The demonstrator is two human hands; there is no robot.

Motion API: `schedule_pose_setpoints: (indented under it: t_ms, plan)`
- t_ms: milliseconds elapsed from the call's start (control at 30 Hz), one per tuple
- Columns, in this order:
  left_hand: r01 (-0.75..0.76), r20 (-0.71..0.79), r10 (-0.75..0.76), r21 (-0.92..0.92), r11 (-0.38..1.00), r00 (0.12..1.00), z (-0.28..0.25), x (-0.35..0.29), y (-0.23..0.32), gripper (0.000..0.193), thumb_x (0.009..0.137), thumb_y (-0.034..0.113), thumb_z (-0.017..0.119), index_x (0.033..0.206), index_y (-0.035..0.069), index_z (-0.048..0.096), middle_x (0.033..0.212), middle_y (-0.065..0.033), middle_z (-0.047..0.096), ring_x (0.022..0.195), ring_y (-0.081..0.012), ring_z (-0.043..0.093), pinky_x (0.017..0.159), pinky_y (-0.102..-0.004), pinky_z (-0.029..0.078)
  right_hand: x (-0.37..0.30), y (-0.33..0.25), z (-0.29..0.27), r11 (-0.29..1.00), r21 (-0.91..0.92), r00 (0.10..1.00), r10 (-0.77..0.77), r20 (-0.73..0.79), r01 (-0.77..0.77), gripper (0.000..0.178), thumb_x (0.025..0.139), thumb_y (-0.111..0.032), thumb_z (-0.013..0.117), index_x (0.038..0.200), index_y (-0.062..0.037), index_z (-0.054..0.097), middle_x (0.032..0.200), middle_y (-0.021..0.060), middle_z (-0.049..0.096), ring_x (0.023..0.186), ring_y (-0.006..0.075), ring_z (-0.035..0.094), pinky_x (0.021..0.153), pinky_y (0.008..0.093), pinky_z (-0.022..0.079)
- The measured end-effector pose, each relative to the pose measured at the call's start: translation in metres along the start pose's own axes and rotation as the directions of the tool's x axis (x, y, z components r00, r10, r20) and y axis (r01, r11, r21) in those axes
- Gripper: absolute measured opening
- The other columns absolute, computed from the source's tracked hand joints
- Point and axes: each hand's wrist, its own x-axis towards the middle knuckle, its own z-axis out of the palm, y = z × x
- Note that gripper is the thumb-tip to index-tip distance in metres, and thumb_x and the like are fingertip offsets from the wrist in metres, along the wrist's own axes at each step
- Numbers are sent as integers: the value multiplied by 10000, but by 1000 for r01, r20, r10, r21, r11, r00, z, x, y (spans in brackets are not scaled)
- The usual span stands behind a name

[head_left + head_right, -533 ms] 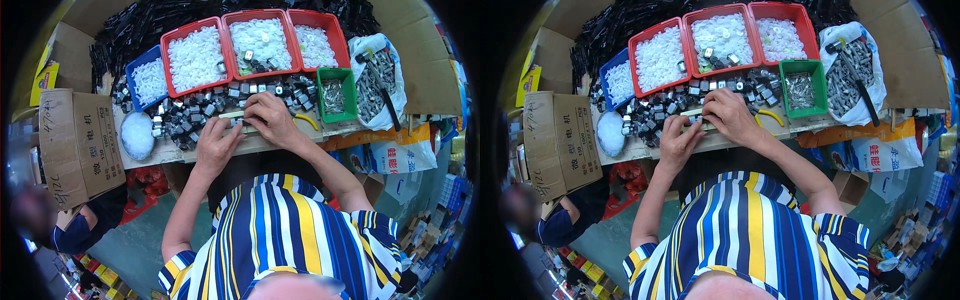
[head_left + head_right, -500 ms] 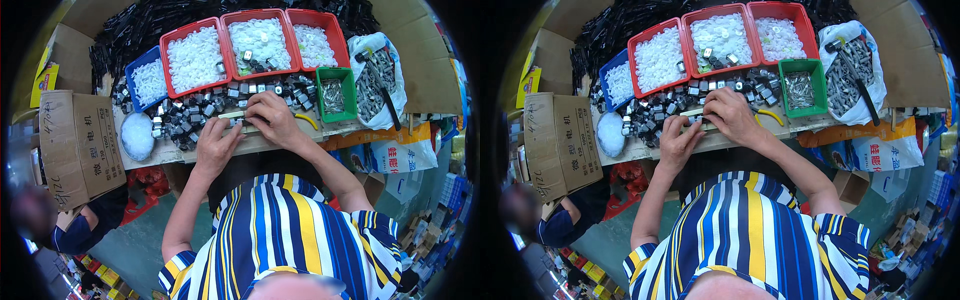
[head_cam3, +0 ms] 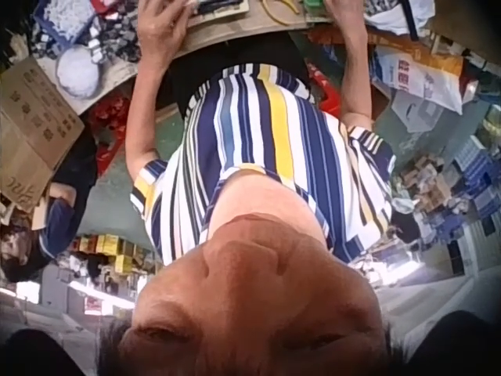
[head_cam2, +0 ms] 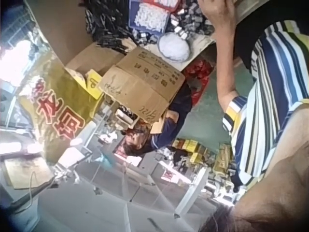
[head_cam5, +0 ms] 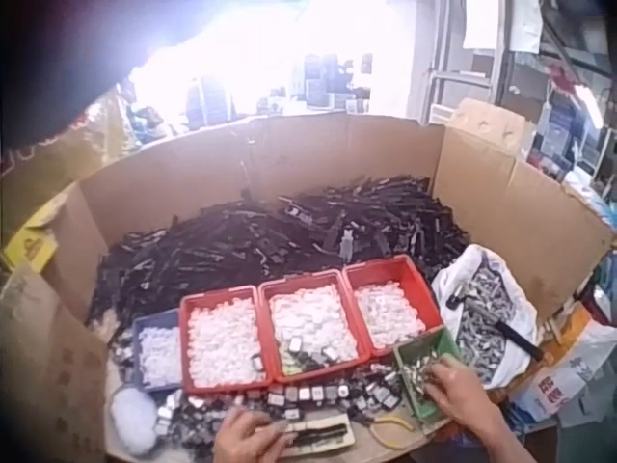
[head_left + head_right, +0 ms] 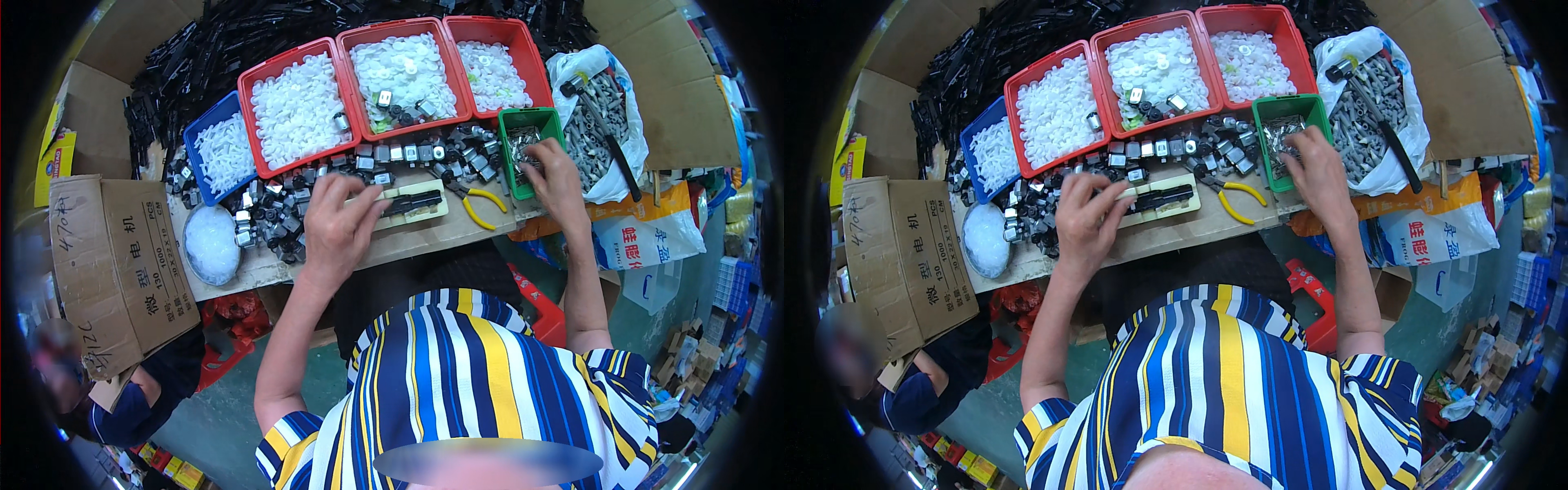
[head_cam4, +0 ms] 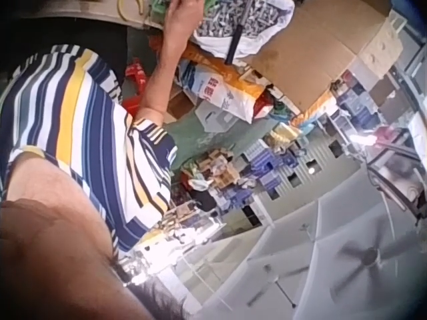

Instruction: The person assembles small electronic components into a housing unit using a hammer and pliers.

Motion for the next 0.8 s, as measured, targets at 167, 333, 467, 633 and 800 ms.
schedule_pose_setpoints:
  t_ms: [167,333,467,633,800]
  plan:
    - [-103,-41,104,21,994,994,11,62,-8,156,761,48,747,909,11,714,848,-100,601,889,-286,561,762,-398,486,4,0,4,1000,7,996,-5,93,4,93,830,-48,693,874,29,665,882,154,617,842,346,638,742,432,496]
    - [-126,73,125,10,992,990,48,116,-9,134,771,49,738,900,12,742,897,-111,639,931,-293,568,812,-395,491,5,4,5,996,88,999,-10,40,7,85,828,-35,688,875,33,670,853,150,631,800,324,650,719,419,502]
    - [-120,198,105,70,990,975,72,144,-10,146,767,95,753,885,8,755,876,-128,658,915,-295,559,825,-397,485,2,6,0,987,157,1000,23,-7,-21,80,830,-32,689,887,22,676,837,145,632,787,325,654,701,414,504]
    - [-95,292,56,123,988,955,86,156,-11,144,731,110,760,829,5,766,811,-139,665,879,-296,556,806,-407,488,-1,10,4,977,215,998,0,-64,14,73,833,-37,690,892,5,680,846,143,644,775,324,659,681,408,505]
    - [-71,329,23,135,988,944,88,160,-7,166,720,126,738,821,-2,767,811,-140,669,887,-287,566,807,-404,497,0,9,3,971,240,997,-3,-79,21,77,836,-31,688,901,11,678,853,140,648,751,311,659,664,390,504]
